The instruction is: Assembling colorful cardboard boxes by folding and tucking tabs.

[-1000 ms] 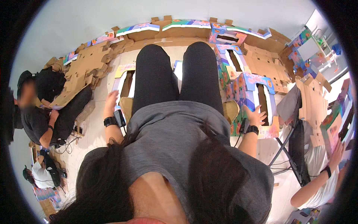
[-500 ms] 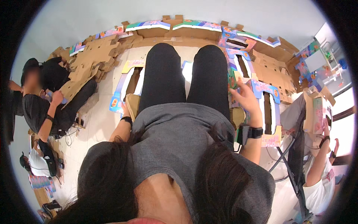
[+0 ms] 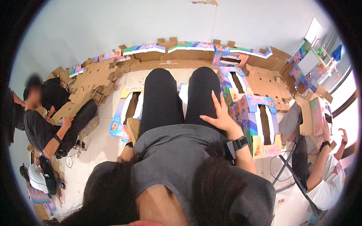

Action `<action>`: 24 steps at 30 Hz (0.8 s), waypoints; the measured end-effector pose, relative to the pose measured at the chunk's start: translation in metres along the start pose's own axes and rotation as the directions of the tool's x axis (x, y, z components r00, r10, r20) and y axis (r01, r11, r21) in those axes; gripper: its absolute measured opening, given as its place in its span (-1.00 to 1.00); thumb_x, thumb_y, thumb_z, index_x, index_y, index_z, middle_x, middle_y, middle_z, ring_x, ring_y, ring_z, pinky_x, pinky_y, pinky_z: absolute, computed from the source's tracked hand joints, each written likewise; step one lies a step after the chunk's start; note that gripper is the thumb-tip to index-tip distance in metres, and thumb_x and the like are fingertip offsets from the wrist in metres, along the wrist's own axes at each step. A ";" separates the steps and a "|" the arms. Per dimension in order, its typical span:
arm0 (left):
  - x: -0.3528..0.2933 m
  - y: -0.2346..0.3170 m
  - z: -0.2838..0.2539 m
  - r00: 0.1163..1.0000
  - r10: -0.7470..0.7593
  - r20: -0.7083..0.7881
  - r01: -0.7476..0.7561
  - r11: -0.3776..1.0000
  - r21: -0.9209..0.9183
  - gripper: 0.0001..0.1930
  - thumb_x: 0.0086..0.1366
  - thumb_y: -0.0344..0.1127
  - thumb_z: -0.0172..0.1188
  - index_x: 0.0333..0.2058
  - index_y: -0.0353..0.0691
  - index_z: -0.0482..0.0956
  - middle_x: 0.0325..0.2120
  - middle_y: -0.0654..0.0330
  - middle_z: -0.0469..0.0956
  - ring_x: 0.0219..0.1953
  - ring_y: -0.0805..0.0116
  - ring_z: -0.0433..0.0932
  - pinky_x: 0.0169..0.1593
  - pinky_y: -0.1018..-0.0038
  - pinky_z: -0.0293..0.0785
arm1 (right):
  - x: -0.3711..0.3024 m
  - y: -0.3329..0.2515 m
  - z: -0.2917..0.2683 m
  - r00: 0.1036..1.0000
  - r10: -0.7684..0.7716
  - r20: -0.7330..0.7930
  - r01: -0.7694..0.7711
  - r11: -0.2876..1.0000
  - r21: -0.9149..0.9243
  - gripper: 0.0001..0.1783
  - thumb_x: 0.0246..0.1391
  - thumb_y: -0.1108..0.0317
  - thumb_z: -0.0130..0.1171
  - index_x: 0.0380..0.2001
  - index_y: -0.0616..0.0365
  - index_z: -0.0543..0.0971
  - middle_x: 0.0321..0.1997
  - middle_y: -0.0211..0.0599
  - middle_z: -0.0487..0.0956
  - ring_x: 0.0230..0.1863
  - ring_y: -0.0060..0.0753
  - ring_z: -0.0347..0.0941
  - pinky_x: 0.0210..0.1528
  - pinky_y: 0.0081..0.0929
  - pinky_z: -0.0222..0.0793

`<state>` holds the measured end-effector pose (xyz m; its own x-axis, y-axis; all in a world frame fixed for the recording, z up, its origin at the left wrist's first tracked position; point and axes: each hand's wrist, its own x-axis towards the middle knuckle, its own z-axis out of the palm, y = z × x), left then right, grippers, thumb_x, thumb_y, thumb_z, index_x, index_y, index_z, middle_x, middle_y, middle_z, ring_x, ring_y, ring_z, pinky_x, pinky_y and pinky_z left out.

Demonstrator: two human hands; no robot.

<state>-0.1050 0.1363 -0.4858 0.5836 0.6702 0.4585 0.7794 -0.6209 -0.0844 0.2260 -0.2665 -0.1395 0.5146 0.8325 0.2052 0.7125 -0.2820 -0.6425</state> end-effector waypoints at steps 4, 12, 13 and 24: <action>0.021 -0.015 -0.038 0.992 -0.093 -0.085 0.083 0.990 -0.113 -0.66 0.28 -0.12 -0.04 -0.04 -0.11 0.46 -0.11 0.17 0.41 0.16 0.15 0.30 0.36 -0.04 -0.09 | 0.002 -0.009 -0.001 1.000 -0.005 0.022 0.005 1.000 -0.023 0.23 -0.11 -0.07 0.44 0.47 -0.20 -0.15 0.47 0.41 -0.36 0.49 0.41 -0.41 0.44 0.11 -0.21; 0.066 -0.011 -0.185 0.931 -0.359 -0.065 0.305 0.864 -0.401 -0.44 -0.08 0.02 0.39 -0.25 -0.19 0.33 -0.25 0.00 0.43 -0.04 -0.07 0.36 0.17 0.02 0.13 | 0.004 -0.017 -0.003 0.999 -0.007 0.032 0.009 0.999 -0.051 0.21 -0.11 -0.14 0.41 0.46 -0.26 -0.12 0.46 0.44 -0.29 0.48 0.48 -0.39 0.43 0.11 -0.17; 0.074 -0.011 -0.209 0.937 -0.335 -0.101 0.268 0.874 -0.406 -0.39 -0.20 0.00 0.43 -0.27 -0.19 0.32 -0.27 0.00 0.41 -0.06 -0.08 0.34 0.13 0.05 0.15 | 0.002 -0.022 -0.007 0.998 0.025 0.052 -0.021 0.996 -0.086 0.21 -0.12 -0.16 0.40 0.46 -0.27 -0.12 0.45 0.45 -0.25 0.47 0.47 -0.37 0.43 0.10 -0.15; 0.160 -0.005 -0.411 0.838 0.142 -0.527 -0.317 0.912 -0.259 -0.43 -0.33 -0.14 0.42 -0.33 -0.18 0.33 -0.09 -0.06 0.35 0.13 -0.12 0.26 0.28 -0.10 -0.02 | 0.017 -0.092 -0.074 0.832 -0.509 -0.220 0.320 0.765 -0.560 -0.18 -0.16 0.21 0.42 0.24 -0.02 0.39 0.42 -0.02 0.17 0.44 0.11 0.03 0.32 -0.03 0.10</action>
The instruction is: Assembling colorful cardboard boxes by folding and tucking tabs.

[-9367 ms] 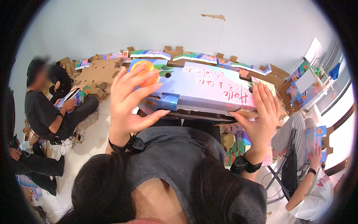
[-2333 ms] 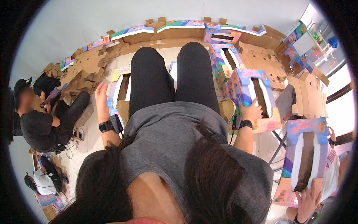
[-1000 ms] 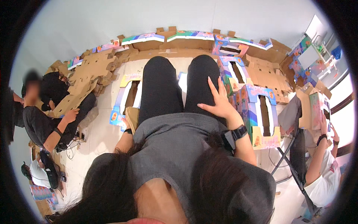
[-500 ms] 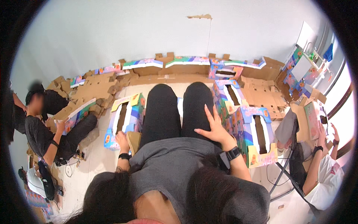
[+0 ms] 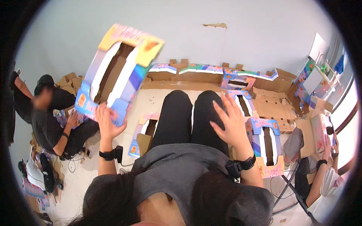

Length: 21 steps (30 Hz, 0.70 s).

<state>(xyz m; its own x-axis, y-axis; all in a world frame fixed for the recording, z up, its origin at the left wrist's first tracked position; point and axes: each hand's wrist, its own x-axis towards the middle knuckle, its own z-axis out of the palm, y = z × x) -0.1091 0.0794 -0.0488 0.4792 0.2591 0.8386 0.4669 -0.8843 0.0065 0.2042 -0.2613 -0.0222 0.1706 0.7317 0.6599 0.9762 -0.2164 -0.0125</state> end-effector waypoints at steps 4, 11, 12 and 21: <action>0.029 0.038 -0.010 0.994 0.093 0.053 -0.089 0.993 -0.071 -0.47 -0.32 -0.14 0.43 -0.36 -0.15 0.36 -0.09 -0.03 0.36 0.15 -0.08 0.28 0.30 -0.13 -0.07 | 0.023 -0.029 -0.026 0.940 -0.059 -0.337 0.051 0.998 -0.034 -0.48 -0.19 0.37 0.38 -0.03 0.06 0.60 0.17 -0.14 0.46 0.31 0.03 0.28 0.22 -0.10 0.23; 0.027 0.076 0.024 0.822 0.509 0.256 -0.370 0.818 -0.440 -0.39 -0.37 -0.05 0.45 -0.29 -0.16 0.42 -0.10 -0.03 0.38 0.12 -0.10 0.33 0.31 -0.12 0.01 | 0.007 -0.021 -0.008 0.926 -0.138 -0.350 0.130 0.990 -0.049 -0.65 -0.22 0.38 0.35 -0.24 0.07 0.64 -0.01 -0.23 0.58 0.15 -0.06 0.43 0.10 -0.14 0.34; 0.029 0.076 0.023 0.819 0.512 0.259 -0.371 0.817 -0.441 -0.39 -0.37 -0.05 0.45 -0.29 -0.16 0.42 -0.10 -0.03 0.38 0.12 -0.10 0.33 0.31 -0.12 0.01 | 0.000 -0.022 -0.002 0.939 -0.130 -0.319 0.122 0.992 -0.042 -0.65 -0.22 0.37 0.35 -0.24 0.07 0.64 -0.01 -0.23 0.58 0.16 -0.07 0.43 0.11 -0.13 0.34; 0.064 0.064 0.009 0.597 0.740 0.311 -0.658 0.673 -0.338 -0.46 -0.33 -0.11 0.41 -0.32 -0.14 0.41 -0.05 -0.04 0.42 0.17 -0.03 0.33 0.34 -0.03 0.05 | 0.004 -0.017 0.016 0.951 -0.120 -0.286 0.136 0.990 0.037 -0.51 -0.13 0.20 0.35 -0.09 0.16 0.57 -0.06 -0.19 0.56 0.09 -0.07 0.44 0.20 -0.14 0.24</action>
<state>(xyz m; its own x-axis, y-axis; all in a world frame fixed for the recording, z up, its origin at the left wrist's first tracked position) -0.0417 0.0428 0.0001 0.8626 -0.3784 0.3358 -0.2519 -0.8969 -0.3635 0.1907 -0.2451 -0.0313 0.0072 0.5366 0.8438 0.9946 -0.0913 0.0496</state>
